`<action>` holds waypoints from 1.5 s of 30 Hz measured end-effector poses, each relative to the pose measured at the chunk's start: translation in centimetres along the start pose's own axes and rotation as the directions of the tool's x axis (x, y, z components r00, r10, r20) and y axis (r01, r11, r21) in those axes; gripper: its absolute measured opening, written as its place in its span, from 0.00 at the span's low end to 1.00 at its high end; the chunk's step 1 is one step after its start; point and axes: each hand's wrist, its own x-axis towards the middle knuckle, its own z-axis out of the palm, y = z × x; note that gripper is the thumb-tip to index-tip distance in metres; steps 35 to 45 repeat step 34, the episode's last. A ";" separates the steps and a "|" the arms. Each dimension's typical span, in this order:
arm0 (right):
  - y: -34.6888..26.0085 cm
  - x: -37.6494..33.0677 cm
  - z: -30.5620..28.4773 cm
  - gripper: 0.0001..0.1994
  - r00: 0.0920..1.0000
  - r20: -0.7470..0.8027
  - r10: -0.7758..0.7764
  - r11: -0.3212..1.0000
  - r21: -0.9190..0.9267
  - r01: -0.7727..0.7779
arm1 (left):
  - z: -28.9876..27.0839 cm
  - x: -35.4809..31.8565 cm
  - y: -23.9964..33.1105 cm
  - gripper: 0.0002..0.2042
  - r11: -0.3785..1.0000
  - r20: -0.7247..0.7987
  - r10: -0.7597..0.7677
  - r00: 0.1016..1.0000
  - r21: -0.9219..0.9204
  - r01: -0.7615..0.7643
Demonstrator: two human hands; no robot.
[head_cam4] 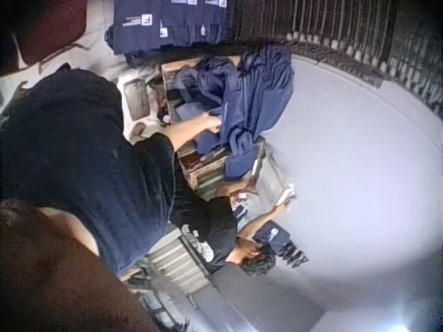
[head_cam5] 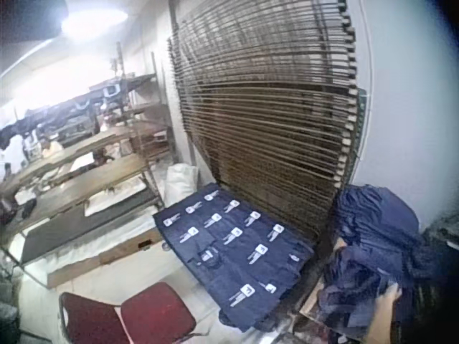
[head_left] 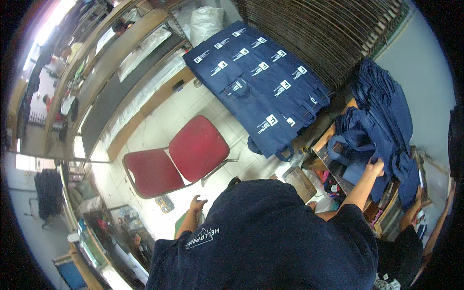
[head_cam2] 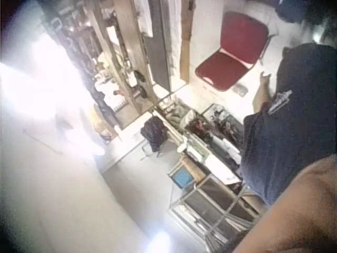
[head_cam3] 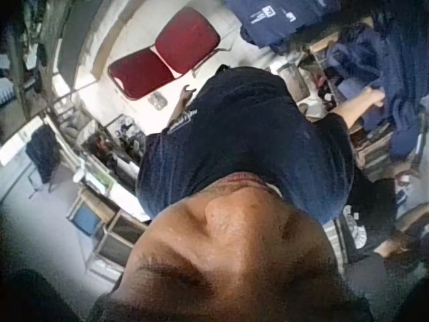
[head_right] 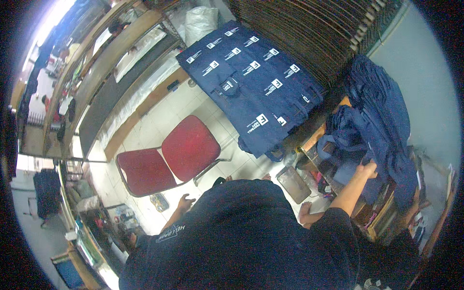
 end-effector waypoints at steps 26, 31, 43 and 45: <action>20.7 -22.2 -16.0 0.09 0.781 0.623 0.039 0.651 -0.609 0.453 | -5.8 18.2 23.5 0.44 0.751 0.149 0.069 0.986 0.643 -0.149; 30.8 -32.7 -10.3 0.12 0.550 0.609 0.572 0.446 -0.793 0.415 | -13.1 40.6 25.2 0.52 0.525 0.351 0.073 0.933 0.782 -0.335; 39.0 -38.2 -8.1 0.11 0.707 0.576 0.410 0.151 -0.807 0.570 | -20.1 53.7 26.7 0.62 0.491 0.429 0.024 0.903 0.782 -0.384; 39.0 -38.2 -8.1 0.11 0.707 0.576 0.410 0.151 -0.807 0.570 | -20.1 53.7 26.7 0.62 0.491 0.429 0.024 0.903 0.782 -0.384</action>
